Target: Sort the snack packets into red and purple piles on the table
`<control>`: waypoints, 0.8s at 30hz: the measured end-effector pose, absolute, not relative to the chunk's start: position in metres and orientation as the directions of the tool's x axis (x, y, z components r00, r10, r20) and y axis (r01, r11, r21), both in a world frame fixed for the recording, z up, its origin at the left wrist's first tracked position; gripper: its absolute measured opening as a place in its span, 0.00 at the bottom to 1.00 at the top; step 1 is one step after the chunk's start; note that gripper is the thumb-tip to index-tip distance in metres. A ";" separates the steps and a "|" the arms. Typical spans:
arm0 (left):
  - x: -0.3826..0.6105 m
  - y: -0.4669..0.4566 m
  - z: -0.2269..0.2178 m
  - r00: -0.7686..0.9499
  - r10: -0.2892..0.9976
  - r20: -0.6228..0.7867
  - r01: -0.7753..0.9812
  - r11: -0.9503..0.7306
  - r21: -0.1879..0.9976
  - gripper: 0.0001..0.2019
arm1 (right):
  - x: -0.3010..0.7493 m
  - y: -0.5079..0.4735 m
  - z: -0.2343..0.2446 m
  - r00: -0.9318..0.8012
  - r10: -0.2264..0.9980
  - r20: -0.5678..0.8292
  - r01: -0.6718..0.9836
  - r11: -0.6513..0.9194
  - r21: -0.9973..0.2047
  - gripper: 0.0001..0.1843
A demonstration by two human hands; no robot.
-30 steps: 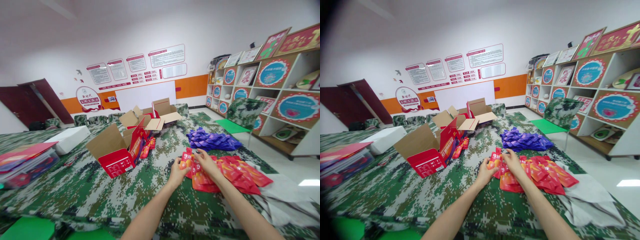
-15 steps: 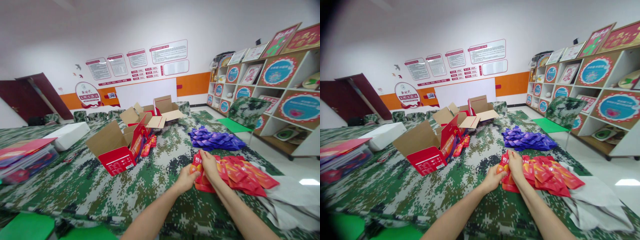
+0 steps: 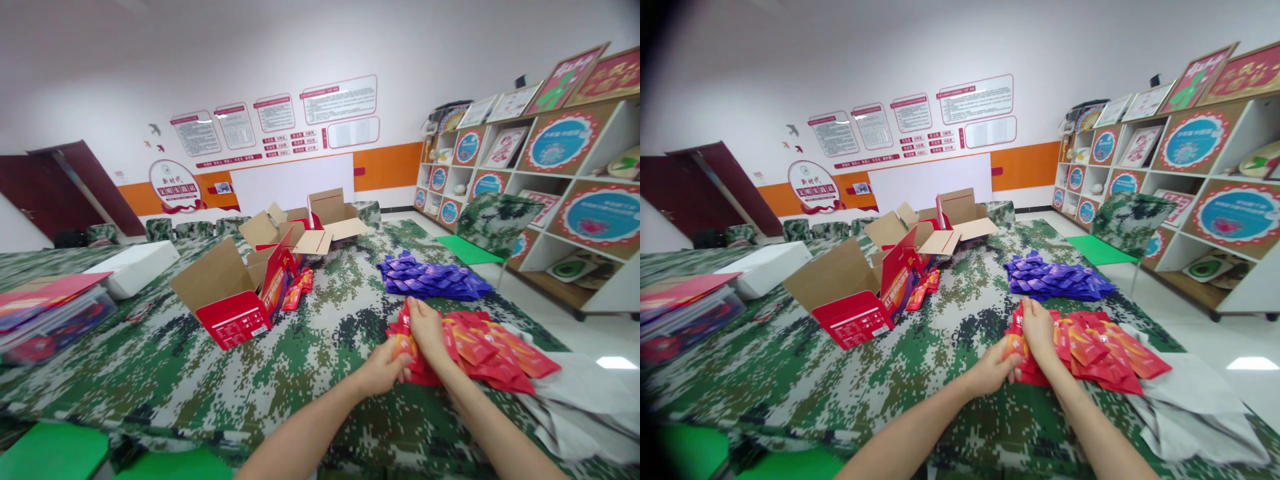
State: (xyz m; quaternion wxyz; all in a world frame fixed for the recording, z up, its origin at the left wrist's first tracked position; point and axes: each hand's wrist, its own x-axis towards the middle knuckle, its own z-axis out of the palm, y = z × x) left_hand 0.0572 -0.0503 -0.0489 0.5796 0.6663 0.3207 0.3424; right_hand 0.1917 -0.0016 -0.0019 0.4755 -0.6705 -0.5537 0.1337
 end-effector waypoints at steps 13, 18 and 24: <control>0.045 -0.030 -0.050 0.311 0.934 0.177 0.202 -0.247 0.948 0.15 | 0.273 0.002 0.003 0.281 0.942 0.185 0.952 -0.249 -0.180 0.21; 0.011 0.010 -0.041 -0.011 0.954 0.300 0.513 -0.252 0.821 0.13 | 0.285 -0.002 -0.007 0.215 0.921 0.326 0.977 -0.206 -0.061 0.20; -0.048 0.063 -0.027 -0.118 0.925 0.361 0.932 -0.022 0.363 0.16 | 0.279 -0.012 -0.004 0.187 0.864 0.468 0.979 -0.203 -0.016 0.21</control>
